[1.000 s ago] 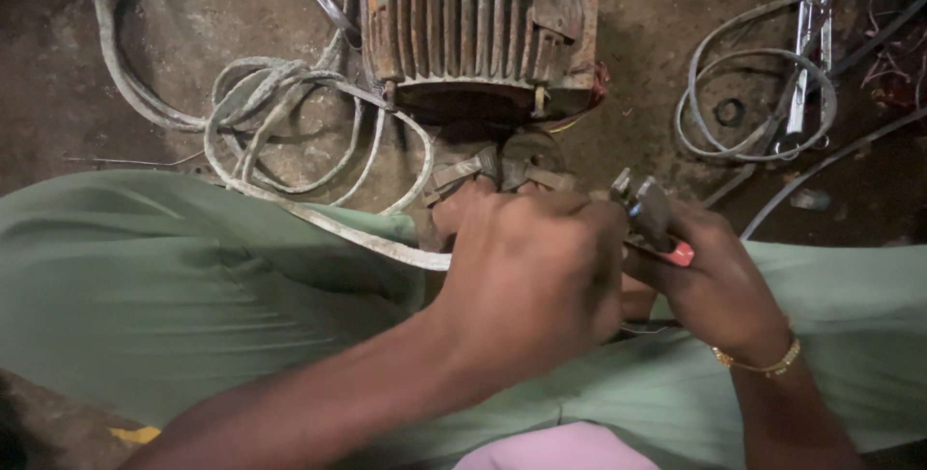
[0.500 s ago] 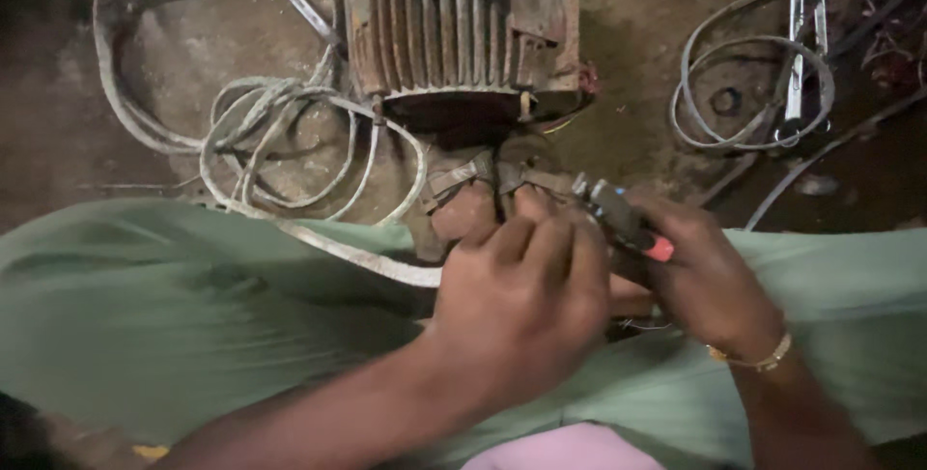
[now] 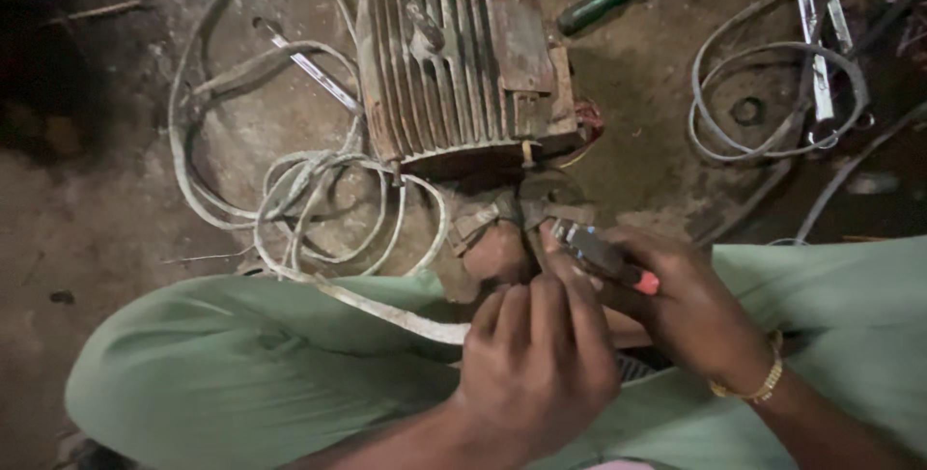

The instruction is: The person sits on the floor of a repair workshop and uses red-handled pliers to strip insulation from the ends of colored electrical wires connected to an old electric motor. They work on the wire ends one at a time on their lap, pulling off stripped insulation and arranging the prepared wires.

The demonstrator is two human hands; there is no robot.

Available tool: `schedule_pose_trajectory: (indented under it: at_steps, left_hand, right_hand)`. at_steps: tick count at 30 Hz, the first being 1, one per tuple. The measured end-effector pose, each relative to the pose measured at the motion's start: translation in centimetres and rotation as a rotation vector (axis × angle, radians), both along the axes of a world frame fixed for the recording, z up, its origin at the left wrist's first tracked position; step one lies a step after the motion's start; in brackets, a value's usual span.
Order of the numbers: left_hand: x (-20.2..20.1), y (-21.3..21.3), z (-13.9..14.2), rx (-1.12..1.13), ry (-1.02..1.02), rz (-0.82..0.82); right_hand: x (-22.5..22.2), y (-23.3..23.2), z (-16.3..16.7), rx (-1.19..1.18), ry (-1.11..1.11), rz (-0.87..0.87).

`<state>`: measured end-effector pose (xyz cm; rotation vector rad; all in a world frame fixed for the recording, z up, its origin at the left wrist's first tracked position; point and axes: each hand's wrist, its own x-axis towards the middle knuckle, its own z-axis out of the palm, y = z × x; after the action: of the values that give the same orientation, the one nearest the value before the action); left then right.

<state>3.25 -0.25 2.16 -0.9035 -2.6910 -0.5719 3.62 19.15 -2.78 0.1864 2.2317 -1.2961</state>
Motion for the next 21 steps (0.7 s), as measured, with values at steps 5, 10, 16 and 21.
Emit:
schedule_pose_trajectory:
  at_steps: [5,10,16,21]
  left_hand:
    - [0.1,-0.3,0.1,-0.005,0.056,-0.041]
    - [0.3,-0.3,0.3,0.001,0.044,-0.029]
    - [-0.1,-0.6,0.4,0.067,-0.051,-0.052]
    - [-0.5,-0.5,0.5,0.24,-0.151,-0.04]
  right_hand:
    - [-0.3,0.0,0.3,-0.065,0.074,0.005]
    - [-0.6,-0.2,0.4,-0.085,0.027,-0.014]
    - [-0.3,-0.6,-0.1,-0.089,-0.002,-0.094]
    - [0.0,-0.7,-1.2,-0.042,0.31,-0.011]
